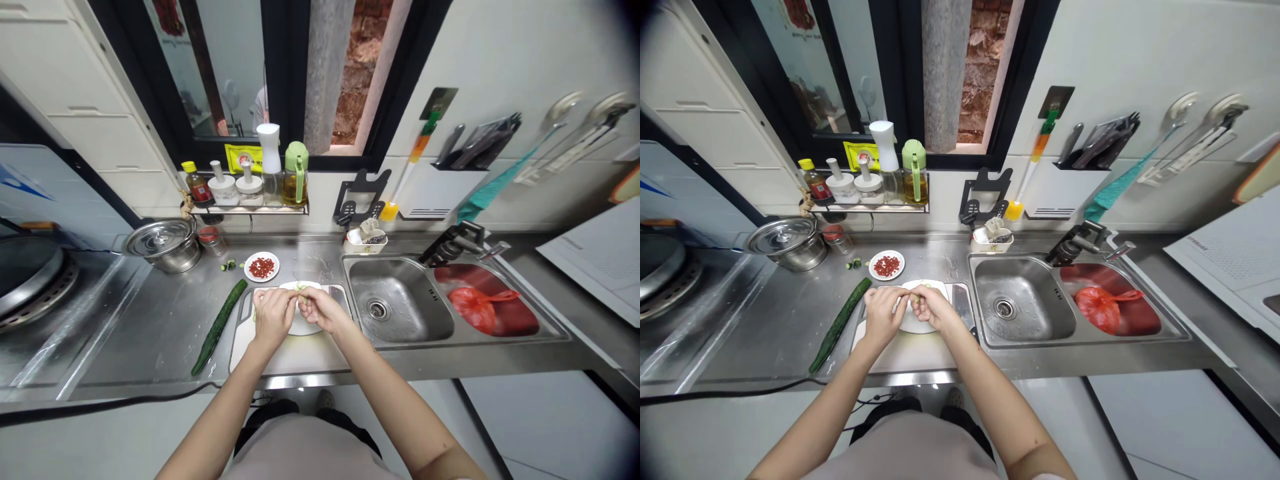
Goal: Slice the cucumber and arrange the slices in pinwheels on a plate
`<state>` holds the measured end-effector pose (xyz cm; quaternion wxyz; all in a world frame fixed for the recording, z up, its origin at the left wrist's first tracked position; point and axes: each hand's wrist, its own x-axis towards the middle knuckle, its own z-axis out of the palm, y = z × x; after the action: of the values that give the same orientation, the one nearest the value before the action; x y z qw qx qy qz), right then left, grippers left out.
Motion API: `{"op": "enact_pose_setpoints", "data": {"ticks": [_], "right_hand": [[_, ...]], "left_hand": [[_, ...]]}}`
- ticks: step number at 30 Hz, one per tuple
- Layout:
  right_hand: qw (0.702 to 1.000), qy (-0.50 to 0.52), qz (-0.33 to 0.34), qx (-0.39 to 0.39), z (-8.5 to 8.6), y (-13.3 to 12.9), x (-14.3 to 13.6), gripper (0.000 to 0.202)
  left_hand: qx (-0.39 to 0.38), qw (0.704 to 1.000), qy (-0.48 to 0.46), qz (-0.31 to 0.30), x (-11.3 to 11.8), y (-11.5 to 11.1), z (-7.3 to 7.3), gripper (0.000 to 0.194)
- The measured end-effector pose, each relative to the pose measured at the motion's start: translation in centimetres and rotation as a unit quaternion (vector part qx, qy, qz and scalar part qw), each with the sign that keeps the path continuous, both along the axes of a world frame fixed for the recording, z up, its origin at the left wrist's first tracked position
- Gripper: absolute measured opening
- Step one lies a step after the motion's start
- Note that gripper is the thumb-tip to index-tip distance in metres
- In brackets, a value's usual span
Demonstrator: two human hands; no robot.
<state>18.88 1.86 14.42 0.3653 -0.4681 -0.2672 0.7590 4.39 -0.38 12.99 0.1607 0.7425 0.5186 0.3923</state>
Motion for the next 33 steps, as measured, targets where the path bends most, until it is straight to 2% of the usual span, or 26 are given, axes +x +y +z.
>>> {"op": "enact_pose_setpoints", "data": {"ticks": [3,5,7,11,13,15,18,25,33], "right_hand": [[0.999,-0.024,-0.024,0.035,0.0,-0.1,0.0,0.014],[0.996,-0.049,-0.033,0.065,0.0,-0.1,0.1,0.015],[0.993,-0.073,-0.029,0.091,0.0,-0.1,0.2,0.015],[0.986,-0.107,-0.005,0.130,-0.1,-0.2,0.5,0.011],[0.982,-0.123,0.015,0.141,-0.2,-0.3,0.6,0.010],[0.979,-0.141,0.030,0.143,-0.3,-0.4,0.6,0.010],[0.977,-0.160,0.037,0.140,-0.6,-0.4,0.7,0.010],[0.975,-0.179,0.043,0.125,-0.9,-0.3,0.8,0.011],[0.973,-0.201,0.054,0.101,-1.1,0.0,0.9,0.009]], "left_hand": [[-0.044,0.996,-0.077,0.026,0.3,-0.1,-0.6,0.019],[-0.098,0.979,-0.173,0.050,0.5,-0.1,-1.1,0.026],[-0.179,0.942,-0.281,0.050,0.7,-0.1,-1.6,0.038],[-0.355,0.835,-0.420,-0.006,0.8,-0.1,-1.9,0.050],[-0.396,0.795,-0.460,-0.015,0.8,-0.1,-1.6,0.052],[-0.410,0.773,-0.484,-0.011,0.7,0.1,-1.2,0.053],[-0.408,0.776,-0.480,-0.010,0.5,0.2,-0.9,0.057],[-0.364,0.820,-0.442,-0.011,0.6,0.4,-1.0,0.057],[-0.328,0.830,-0.451,-0.024,1.0,0.5,-1.1,0.054]]}}
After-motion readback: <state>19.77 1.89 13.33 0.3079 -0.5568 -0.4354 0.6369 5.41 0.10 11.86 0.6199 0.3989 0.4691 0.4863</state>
